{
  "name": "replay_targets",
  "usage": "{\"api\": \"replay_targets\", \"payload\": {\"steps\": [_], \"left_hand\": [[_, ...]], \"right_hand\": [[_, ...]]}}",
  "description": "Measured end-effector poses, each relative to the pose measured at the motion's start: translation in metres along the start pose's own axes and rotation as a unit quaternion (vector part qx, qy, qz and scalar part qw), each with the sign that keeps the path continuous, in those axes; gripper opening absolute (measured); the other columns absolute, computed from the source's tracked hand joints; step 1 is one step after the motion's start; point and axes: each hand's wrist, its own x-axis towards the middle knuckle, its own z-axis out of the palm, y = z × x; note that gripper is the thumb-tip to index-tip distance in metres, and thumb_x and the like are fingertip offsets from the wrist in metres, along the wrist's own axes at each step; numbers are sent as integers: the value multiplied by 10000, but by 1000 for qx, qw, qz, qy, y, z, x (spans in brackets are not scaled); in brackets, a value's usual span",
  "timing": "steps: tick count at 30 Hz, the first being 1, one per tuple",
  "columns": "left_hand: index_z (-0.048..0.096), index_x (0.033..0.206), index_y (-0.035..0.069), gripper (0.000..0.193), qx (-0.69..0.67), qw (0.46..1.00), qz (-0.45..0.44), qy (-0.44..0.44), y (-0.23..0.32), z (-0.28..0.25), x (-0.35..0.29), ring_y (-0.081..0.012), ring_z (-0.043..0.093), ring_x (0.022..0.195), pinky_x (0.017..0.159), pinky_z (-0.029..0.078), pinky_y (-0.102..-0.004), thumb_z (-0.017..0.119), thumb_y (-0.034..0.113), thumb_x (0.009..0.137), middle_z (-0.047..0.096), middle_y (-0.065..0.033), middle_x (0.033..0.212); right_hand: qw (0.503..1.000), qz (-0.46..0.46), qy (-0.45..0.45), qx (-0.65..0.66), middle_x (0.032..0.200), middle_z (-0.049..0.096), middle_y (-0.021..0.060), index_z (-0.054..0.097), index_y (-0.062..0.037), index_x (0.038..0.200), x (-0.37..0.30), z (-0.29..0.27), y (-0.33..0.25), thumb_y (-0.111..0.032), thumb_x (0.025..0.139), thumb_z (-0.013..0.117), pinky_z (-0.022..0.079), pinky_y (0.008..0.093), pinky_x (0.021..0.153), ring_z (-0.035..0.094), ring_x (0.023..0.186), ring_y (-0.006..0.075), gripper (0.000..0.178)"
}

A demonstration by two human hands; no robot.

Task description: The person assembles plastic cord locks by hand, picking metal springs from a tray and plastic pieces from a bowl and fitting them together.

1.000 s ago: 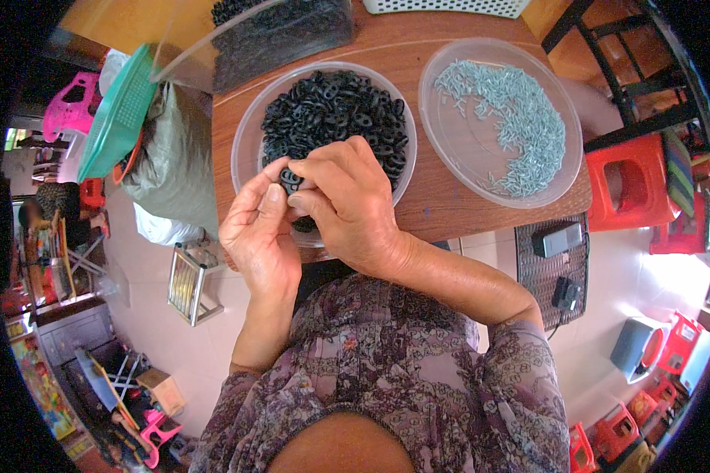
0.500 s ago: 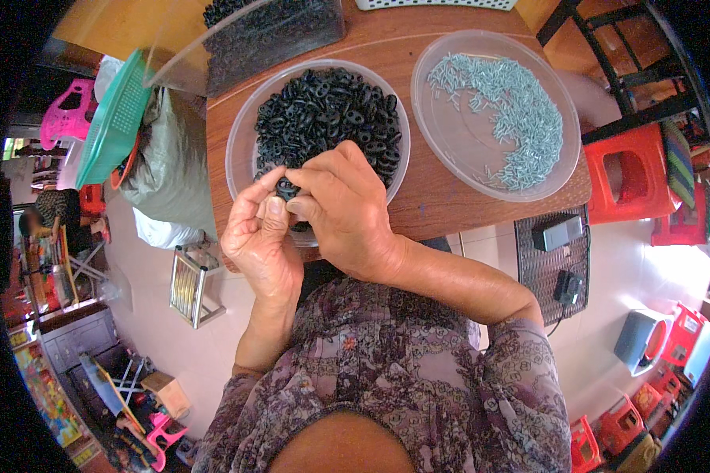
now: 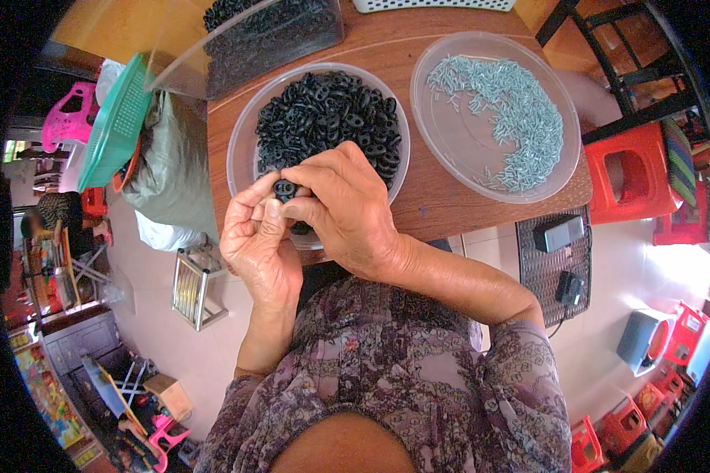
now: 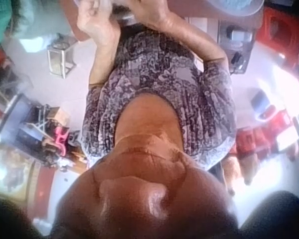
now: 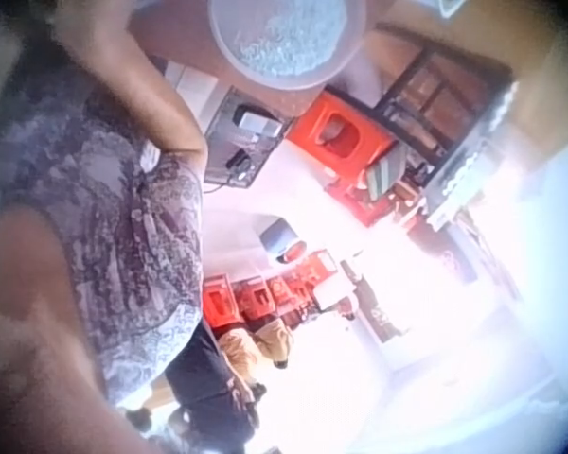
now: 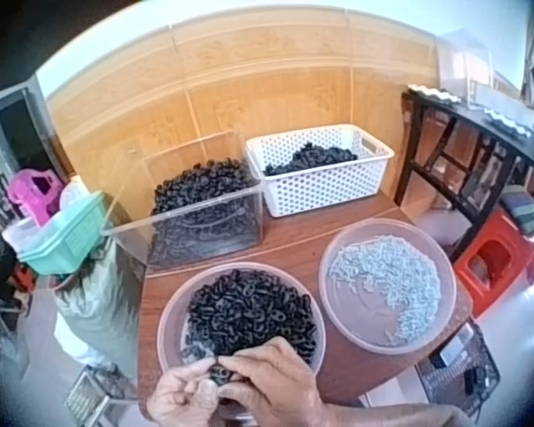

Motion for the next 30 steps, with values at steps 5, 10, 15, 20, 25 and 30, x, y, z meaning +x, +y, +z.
{"api": "replay_targets", "payload": {"steps": [5,10,15,20,25,30], "left_hand": [[515,1081,-93,294,14,1000,-6,-6,-2,-5,0,-61,509,712,655,454,-189,578,33,823,574,-57,879],[513,1102,-88,313,39,999,32,-3,-10,-7,-6,-70,517,779,700,444,-197,581,47,828,581,-109,1026],[523,1086,-85,297,-5,999,43,5,-13,-5,-9,-54,502,805,742,416,-177,582,65,836,578,-99,1034],[524,1052,-75,297,-26,998,65,-3,-15,-4,-10,-48,484,750,678,420,-178,593,120,839,567,-69,948],[525,1024,-70,275,-18,996,85,-3,-23,-3,-8,-49,476,728,648,414,-175,586,130,846,563,-64,918],[537,1005,-71,223,15,995,102,14,-16,3,-12,-63,493,741,675,420,-185,564,95,858,572,-62,896]], "right_hand": [[999,-50,7,-12,803,553,109,568,17,904,3,0,5,-8,625,665,418,332,585,493,681,249,296],[995,-91,26,-33,787,541,127,544,42,882,0,3,4,14,600,659,417,336,552,482,654,268,306],[991,-124,34,-47,816,543,129,535,35,854,-3,7,4,18,582,640,415,344,556,497,676,271,293],[988,-146,38,-42,844,545,132,532,27,832,-1,9,1,14,557,627,412,350,560,511,701,280,291],[992,-110,38,-42,837,538,148,524,46,851,-2,12,3,27,714,583,406,336,561,496,672,269,150],[993,-111,28,-22,826,530,144,517,39,899,0,6,0,42,658,596,404,346,568,484,666,278,254]]}}
